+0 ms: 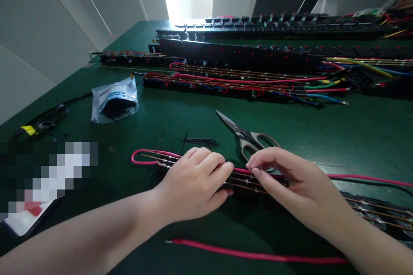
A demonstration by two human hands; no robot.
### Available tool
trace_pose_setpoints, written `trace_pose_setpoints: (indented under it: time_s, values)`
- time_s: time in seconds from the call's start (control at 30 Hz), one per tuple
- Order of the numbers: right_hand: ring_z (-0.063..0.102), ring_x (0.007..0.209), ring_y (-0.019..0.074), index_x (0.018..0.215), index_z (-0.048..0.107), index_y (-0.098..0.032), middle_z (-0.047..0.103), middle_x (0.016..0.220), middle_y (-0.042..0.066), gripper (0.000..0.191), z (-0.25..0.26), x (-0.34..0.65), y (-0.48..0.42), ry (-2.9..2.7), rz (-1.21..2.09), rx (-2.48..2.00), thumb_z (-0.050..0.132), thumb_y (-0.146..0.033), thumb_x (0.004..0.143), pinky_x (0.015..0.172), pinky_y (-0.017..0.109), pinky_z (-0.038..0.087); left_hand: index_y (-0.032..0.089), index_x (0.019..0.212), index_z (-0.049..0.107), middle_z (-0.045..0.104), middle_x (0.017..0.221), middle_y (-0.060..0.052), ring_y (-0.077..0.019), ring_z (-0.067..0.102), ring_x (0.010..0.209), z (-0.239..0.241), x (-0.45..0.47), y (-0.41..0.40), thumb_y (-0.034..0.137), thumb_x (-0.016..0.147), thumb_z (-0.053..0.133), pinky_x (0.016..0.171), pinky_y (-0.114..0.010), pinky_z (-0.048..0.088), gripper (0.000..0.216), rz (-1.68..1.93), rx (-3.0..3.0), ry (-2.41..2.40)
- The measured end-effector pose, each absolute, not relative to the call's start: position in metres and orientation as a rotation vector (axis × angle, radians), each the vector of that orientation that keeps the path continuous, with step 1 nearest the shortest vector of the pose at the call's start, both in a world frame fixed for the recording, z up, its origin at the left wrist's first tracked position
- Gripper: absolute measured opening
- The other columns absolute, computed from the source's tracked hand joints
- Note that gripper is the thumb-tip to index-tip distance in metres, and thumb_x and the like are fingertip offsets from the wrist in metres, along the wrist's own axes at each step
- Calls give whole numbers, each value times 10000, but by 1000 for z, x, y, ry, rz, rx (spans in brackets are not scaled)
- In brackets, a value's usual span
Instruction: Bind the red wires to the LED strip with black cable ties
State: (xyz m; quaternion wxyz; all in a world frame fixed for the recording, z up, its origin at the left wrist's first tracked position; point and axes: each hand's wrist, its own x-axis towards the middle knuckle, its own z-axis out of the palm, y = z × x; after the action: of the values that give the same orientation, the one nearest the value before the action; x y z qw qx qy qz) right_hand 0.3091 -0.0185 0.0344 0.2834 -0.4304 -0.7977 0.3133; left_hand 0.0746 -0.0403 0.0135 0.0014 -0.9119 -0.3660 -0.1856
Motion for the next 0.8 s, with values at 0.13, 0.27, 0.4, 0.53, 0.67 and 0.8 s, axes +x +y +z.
trace_pose_setpoints:
  time_s: [0.13, 0.27, 0.4, 0.53, 0.67, 0.8]
  values:
    - [644, 691, 132, 893, 655, -244, 690, 807, 4, 83, 37, 307, -19, -2143, 813, -1161, 576, -246, 922, 589, 230, 510, 148, 1152, 602, 663, 1099, -74, -240, 574, 943, 14, 74, -40, 338, 967, 552, 801, -395, 479, 270, -571, -2853, -1134]
    - [628, 658, 130, 871, 653, -240, 683, 787, 6, 89, 39, 304, -19, -2145, 822, -1173, 578, -248, 917, 554, 229, 492, 149, 1163, 599, 661, 1113, -75, -244, 574, 955, 14, 74, -39, 348, 968, 552, 803, -397, 478, 282, -562, -2849, -1131]
    - [624, 650, 129, 867, 654, -235, 680, 783, 8, 84, 39, 305, -19, -2140, 822, -1166, 583, -243, 910, 552, 229, 490, 154, 1177, 596, 654, 1129, -68, -242, 572, 974, 13, 73, -40, 355, 973, 548, 818, -395, 476, 291, -547, -2858, -1132]
    - [619, 650, 122, 876, 654, -238, 677, 786, -1, 81, 38, 306, -19, -2146, 822, -1163, 584, -243, 916, 550, 221, 485, 152, 1172, 598, 654, 1127, -67, -238, 575, 977, 14, 74, -40, 343, 968, 558, 827, -393, 478, 283, -550, -2863, -1141]
    - [615, 643, 124, 872, 657, -236, 677, 783, 2, 85, 38, 306, -19, -2133, 814, -1175, 586, -249, 917, 550, 227, 486, 153, 1175, 596, 658, 1126, -73, -243, 577, 980, 14, 73, -40, 351, 969, 565, 825, -398, 487, 288, -571, -2867, -1146]
    - [625, 639, 135, 867, 663, -228, 681, 774, 17, 94, 40, 304, -19, -2126, 833, -1192, 588, -260, 914, 535, 234, 494, 140, 1155, 609, 664, 1104, -91, -247, 572, 957, 16, 74, -41, 338, 969, 566, 825, -404, 498, 275, -581, -2903, -1192]
